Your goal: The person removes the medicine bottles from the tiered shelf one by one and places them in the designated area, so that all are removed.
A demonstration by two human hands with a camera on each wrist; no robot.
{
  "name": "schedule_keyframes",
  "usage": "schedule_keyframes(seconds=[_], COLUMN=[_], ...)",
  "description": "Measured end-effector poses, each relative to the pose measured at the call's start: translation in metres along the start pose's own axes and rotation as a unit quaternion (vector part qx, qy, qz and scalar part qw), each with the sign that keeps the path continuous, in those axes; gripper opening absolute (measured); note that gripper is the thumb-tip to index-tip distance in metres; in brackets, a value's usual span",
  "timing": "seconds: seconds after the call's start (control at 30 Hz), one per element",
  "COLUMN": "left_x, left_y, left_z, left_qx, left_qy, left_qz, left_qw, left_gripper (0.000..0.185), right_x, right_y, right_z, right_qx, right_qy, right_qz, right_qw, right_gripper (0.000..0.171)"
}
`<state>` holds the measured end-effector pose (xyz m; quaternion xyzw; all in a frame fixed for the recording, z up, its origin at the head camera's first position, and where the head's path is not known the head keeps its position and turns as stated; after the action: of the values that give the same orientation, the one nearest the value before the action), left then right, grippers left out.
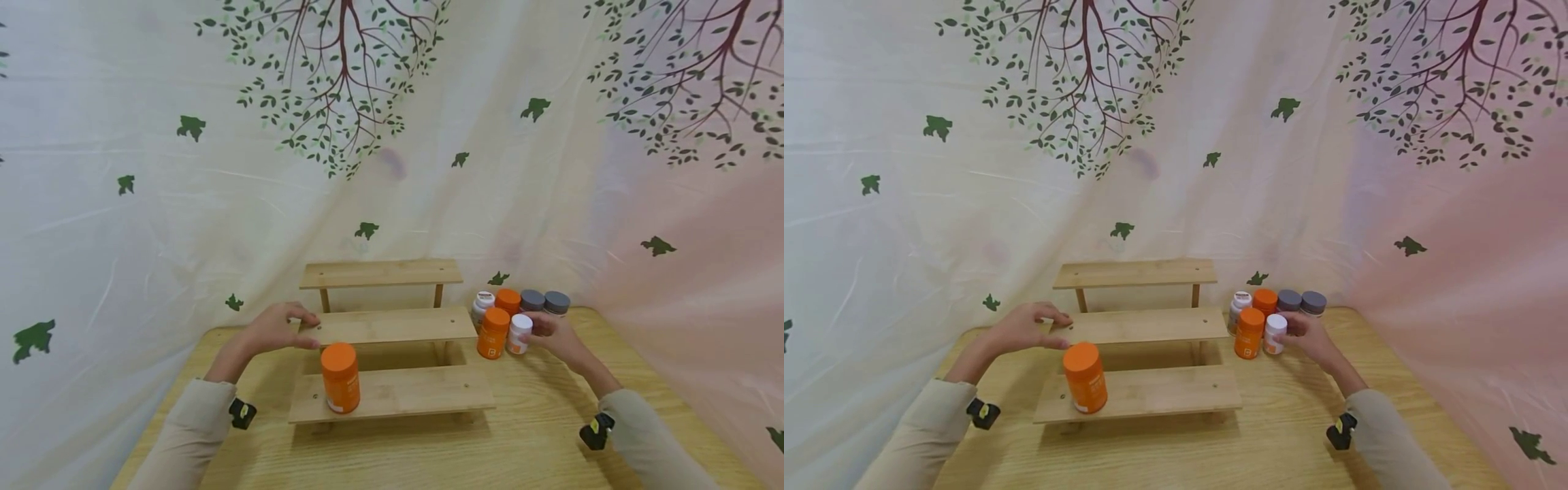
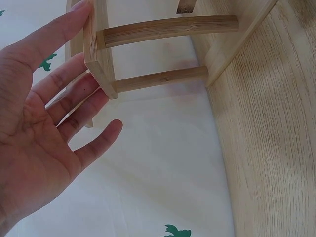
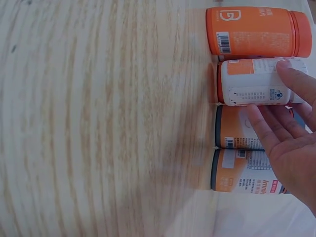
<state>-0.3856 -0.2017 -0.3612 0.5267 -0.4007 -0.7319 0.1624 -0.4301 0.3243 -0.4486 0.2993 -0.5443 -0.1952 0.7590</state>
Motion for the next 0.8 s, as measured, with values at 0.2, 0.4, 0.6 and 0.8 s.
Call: schedule_keyframes(seconds=[0.2,0.4,0.6,0.8], left_x=[0.0001,0.0004,0.0001,0.0007], left_y=[0.0,-0.0003,0.0003,0.0003], left_z=[0.0003,0.0005,0.0008,0.0011], left_qx=[-0.002,-0.006,-0.007,-0.007], left_qy=[-0.003,-0.006,-0.009,-0.005], left_qz=[-0.004,0.001,0.003,0.002], left_qw=[1.0,1.0,0.9999,1.0], left_gripper=[0.05,0.05,0.05,0.05], right_x=[-0.0022,-0.0042,-0.0082,-0.0098], right_y=[-0.0022,-0.004,-0.0068,-0.0066], right_z=[0.0002,-0.0004,-0.001,-0.0013], right_qx=[0.0,-0.003,0.011,0.013], right_qy=[0.003,0.004,-0.008,-0.009], right_qz=[0.001,0.02,0.028,0.024], right_qw=[1.0,1.0,1.0,1.0], right_gripper=[0.054,0.052,0.056,0.055])
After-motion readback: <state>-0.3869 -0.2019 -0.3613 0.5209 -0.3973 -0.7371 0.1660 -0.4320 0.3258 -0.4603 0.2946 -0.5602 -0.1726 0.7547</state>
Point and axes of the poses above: each hand's wrist, its own z-axis towards the middle knuckle, its own y-axis out of the back of the hand, x = y × z, the point moved 7 cm from there along z, towards the middle knuckle, and after that the axes turned 9 degrees about -z, right-handed, at the moved point
